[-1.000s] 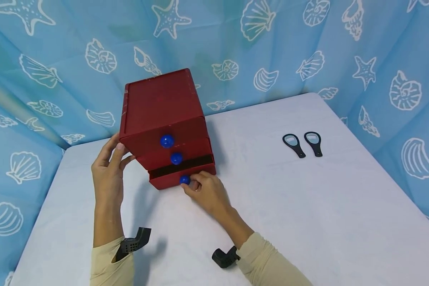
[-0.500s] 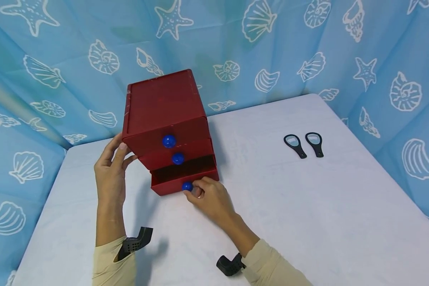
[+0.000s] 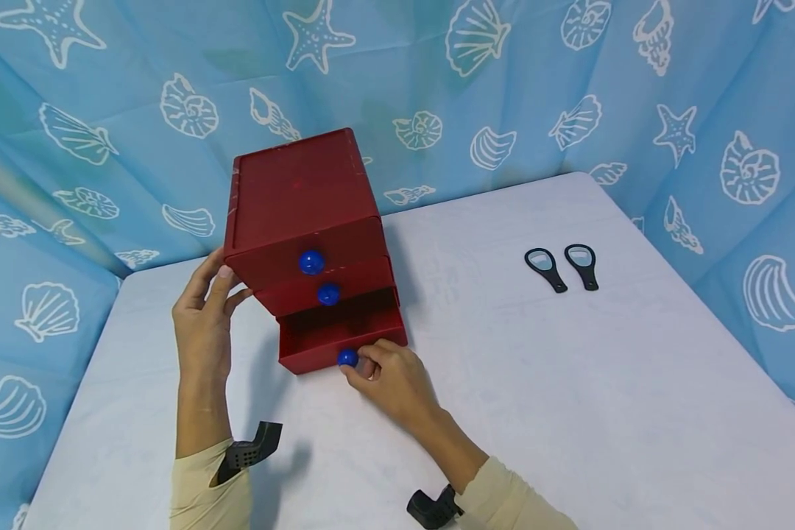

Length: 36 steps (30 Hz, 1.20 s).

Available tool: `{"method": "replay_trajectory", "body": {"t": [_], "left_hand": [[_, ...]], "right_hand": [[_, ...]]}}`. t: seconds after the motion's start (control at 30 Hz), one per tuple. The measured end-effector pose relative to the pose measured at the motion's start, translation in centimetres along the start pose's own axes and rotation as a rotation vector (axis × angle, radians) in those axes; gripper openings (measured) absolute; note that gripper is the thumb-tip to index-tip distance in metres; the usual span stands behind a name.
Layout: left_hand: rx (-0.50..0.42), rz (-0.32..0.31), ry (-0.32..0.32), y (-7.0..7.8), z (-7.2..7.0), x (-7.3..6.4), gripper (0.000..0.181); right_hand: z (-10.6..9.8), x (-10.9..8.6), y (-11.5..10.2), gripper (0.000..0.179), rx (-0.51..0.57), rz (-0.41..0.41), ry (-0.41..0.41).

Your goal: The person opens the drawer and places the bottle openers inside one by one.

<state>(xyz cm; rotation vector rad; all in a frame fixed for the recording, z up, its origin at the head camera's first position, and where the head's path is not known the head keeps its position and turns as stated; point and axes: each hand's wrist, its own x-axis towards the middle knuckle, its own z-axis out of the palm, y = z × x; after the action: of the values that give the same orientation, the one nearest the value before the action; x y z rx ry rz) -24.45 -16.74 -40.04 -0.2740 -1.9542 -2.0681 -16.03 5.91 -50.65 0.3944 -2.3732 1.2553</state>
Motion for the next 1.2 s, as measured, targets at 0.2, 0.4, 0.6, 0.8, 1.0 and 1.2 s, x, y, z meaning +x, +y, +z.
{"method": "replay_trajectory", "body": {"t": [0.2, 0.4, 0.6, 0.8, 1.0, 1.2], "left_hand": [[-0.007, 0.002, 0.000, 0.0, 0.1, -0.1, 0.042], [-0.012, 0.000, 0.002, -0.1, 0.1, -0.1, 0.042], [0.005, 0.000, 0.002, 0.0, 0.1, -0.1, 0.041], [0.003, -0.004, 0.003, 0.1, 0.1, -0.1, 0.042], [0.011, 0.003, 0.008, 0.0, 0.0, -0.1, 0.043], [0.013, 0.008, 0.005, 0.0, 0.1, 0.0, 0.043]], "right_hand": [[-0.3, -0.5, -0.1, 0.022, 0.001, -0.003, -0.002], [-0.4, -1.0, -0.1, 0.022, 0.008, -0.023, 0.007], [-0.6, -1.4, -0.3, 0.022, 0.010, -0.043, 0.017], [-0.7, -1.9, -0.6, 0.021, 0.016, -0.046, 0.017], [-0.8, -2.5, -0.7, 0.021, 0.024, -0.066, 0.011], [-1.0, -3.2, -0.9, 0.019, 0.023, -0.061, 0.007]]}}
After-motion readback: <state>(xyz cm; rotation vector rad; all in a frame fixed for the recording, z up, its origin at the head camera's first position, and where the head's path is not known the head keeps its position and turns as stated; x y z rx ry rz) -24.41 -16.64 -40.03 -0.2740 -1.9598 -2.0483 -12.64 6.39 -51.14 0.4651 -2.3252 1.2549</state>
